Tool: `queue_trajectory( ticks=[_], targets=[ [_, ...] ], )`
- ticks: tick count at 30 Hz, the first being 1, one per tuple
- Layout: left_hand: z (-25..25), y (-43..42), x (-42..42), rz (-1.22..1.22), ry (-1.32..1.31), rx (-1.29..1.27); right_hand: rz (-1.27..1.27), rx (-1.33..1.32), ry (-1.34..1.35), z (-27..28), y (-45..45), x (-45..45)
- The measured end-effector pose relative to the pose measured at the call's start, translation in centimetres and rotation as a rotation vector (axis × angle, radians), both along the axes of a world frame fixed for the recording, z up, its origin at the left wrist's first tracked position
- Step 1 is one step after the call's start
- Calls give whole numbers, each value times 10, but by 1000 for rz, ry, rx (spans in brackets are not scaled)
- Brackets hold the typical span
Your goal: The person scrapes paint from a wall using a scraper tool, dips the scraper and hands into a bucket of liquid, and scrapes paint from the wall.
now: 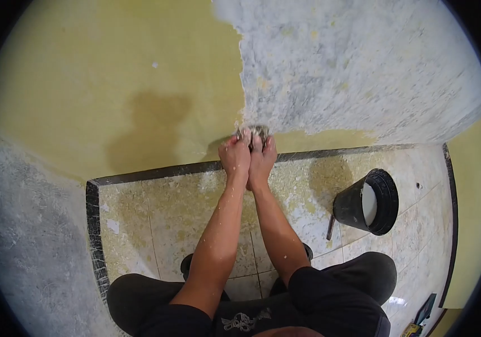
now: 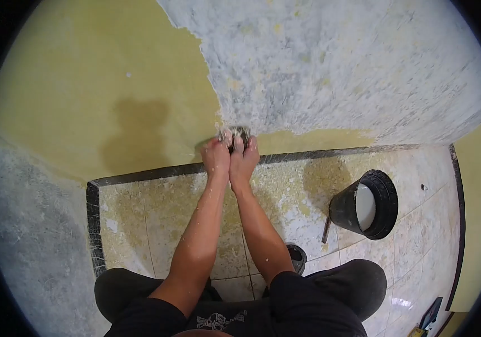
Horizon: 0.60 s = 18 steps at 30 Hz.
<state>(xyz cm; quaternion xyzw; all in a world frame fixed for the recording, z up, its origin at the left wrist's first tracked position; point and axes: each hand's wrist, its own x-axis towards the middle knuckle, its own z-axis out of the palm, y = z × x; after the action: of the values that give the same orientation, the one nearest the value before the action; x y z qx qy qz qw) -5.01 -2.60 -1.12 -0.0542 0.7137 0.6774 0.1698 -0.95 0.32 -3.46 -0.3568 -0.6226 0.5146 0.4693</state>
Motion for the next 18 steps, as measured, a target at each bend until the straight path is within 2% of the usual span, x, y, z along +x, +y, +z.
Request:
queue_trajectory(
  ticks=[1,2,4,5,8,10,13,15,18],
  targets=[
    [4,-3,6,-49,-18,-110,-23,-44,50,-5,-4,2],
    [2,-2,5,-48,-7,-100,-22,-34,61,-9,0,3],
    [-4,2,3,-95,-7,61,25,-51,-37,-9,7,7],
    [-9,4,-2,-101,-17,52,26,-9,-10,-11,14,3],
    [0,6,-3,-166,-11,94,62,-103,62,4,13,2],
    [6,10,1,25,27,177,54,-82,41,13,12,0],
    [21,9,9,49,34,193,96,-83,-71,16,12,9],
    [18,9,10,27,21,231,52,-103,146,16,12,1],
    [11,12,6,-10,51,218,58,-84,91,18,14,2]
  ],
)
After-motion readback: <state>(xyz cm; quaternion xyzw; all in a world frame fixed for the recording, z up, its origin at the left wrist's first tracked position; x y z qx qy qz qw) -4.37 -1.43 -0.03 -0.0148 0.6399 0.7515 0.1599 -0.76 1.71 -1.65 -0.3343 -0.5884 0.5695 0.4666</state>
